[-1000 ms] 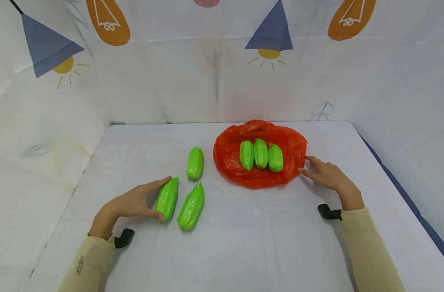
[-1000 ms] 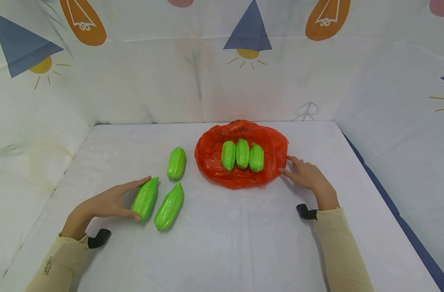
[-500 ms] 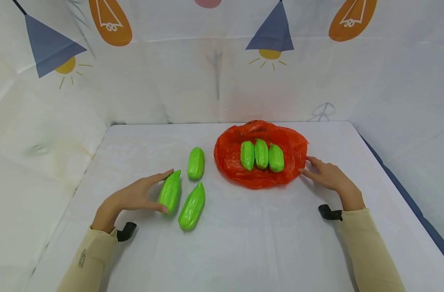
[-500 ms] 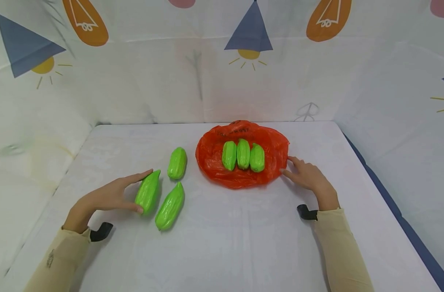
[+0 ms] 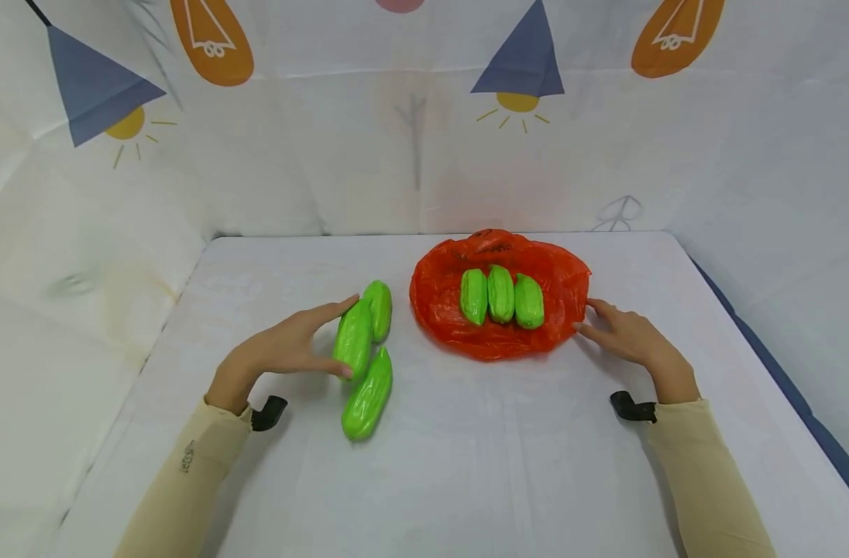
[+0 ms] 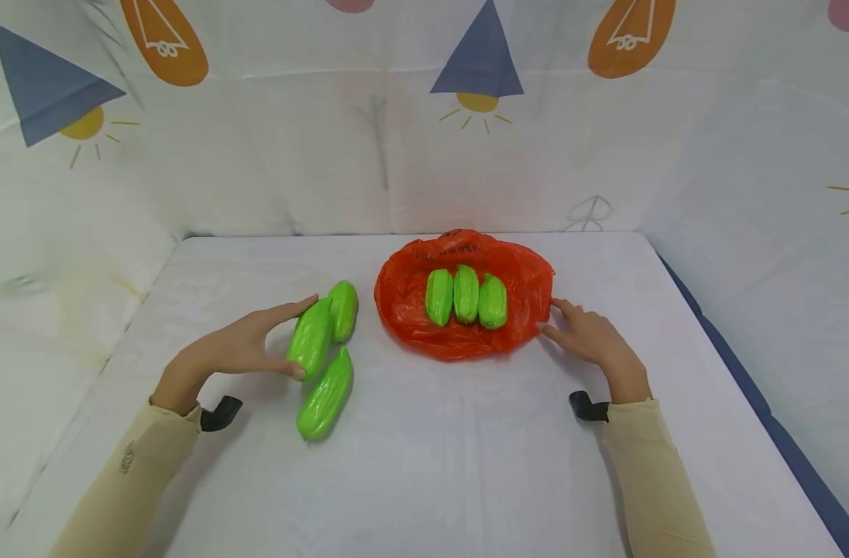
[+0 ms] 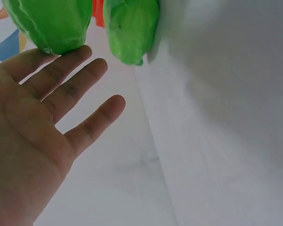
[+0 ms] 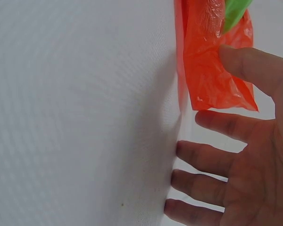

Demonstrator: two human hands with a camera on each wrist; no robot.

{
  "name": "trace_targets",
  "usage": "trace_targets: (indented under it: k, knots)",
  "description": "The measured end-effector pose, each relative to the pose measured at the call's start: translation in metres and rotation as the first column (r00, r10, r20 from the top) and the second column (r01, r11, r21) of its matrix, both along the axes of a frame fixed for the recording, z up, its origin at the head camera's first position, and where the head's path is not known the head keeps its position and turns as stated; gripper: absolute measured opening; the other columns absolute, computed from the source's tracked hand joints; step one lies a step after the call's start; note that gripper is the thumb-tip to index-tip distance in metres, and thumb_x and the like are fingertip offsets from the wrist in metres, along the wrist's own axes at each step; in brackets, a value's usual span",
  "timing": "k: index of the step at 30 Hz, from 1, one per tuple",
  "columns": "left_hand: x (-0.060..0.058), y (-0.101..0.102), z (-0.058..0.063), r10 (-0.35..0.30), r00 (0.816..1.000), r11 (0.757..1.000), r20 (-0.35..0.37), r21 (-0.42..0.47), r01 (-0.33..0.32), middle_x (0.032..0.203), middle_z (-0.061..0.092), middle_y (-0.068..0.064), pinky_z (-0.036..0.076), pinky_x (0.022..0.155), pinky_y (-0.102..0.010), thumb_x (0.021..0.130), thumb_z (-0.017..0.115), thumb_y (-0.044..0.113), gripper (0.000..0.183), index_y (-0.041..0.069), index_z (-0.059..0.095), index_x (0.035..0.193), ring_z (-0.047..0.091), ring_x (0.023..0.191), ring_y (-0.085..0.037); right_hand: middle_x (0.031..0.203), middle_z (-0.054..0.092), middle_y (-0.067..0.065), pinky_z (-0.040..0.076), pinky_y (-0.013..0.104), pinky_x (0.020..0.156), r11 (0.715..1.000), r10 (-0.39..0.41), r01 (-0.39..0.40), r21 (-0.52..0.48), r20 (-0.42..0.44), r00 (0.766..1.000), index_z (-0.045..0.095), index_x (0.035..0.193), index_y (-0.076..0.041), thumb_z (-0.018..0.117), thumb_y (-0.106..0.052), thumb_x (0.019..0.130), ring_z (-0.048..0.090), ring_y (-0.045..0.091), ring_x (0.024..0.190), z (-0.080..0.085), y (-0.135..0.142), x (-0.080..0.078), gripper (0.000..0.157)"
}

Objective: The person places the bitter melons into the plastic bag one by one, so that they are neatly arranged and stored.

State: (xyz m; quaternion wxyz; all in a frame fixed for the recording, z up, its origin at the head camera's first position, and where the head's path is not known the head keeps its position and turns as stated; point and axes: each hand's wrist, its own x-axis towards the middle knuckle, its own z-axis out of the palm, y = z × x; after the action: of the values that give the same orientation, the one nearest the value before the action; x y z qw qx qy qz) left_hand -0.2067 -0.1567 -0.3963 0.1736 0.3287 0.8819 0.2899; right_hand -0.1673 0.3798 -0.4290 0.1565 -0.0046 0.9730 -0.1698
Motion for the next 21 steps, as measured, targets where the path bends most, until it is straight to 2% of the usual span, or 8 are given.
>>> trace_targets:
  k: [11,21]
  knots:
    - [-0.020,0.042,0.015,-0.021,0.995,1.000,-0.094,-0.001,0.021,0.163,0.021,0.002,0.026,0.119,-0.050,0.072,0.074,0.068,0.115,0.022,0.014,0.159,0.022,0.150,-0.024,0.149,0.034,0.034,0.037,0.072,0.098,1.000,-0.005,0.005,0.003,0.002,1.000,0.024,0.153,-0.004,0.044,-0.066,0.094,0.039,0.056,0.129,-0.001,0.000,0.000,0.088]
    - [-0.041,0.095,0.028,-0.082,0.990,0.997,-0.119,0.002,0.083,0.162,0.023,0.001,0.026,0.120,-0.045,0.073,0.074,0.067,0.115,0.024,0.010,0.159,0.023,0.149,-0.021,0.150,0.032,0.033,0.036,0.073,0.099,1.000,-0.004,0.004,0.001,0.009,1.000,0.024,0.154,-0.005,0.044,-0.065,0.094,0.037,0.056,0.130,-0.002,0.001,-0.001,0.087]
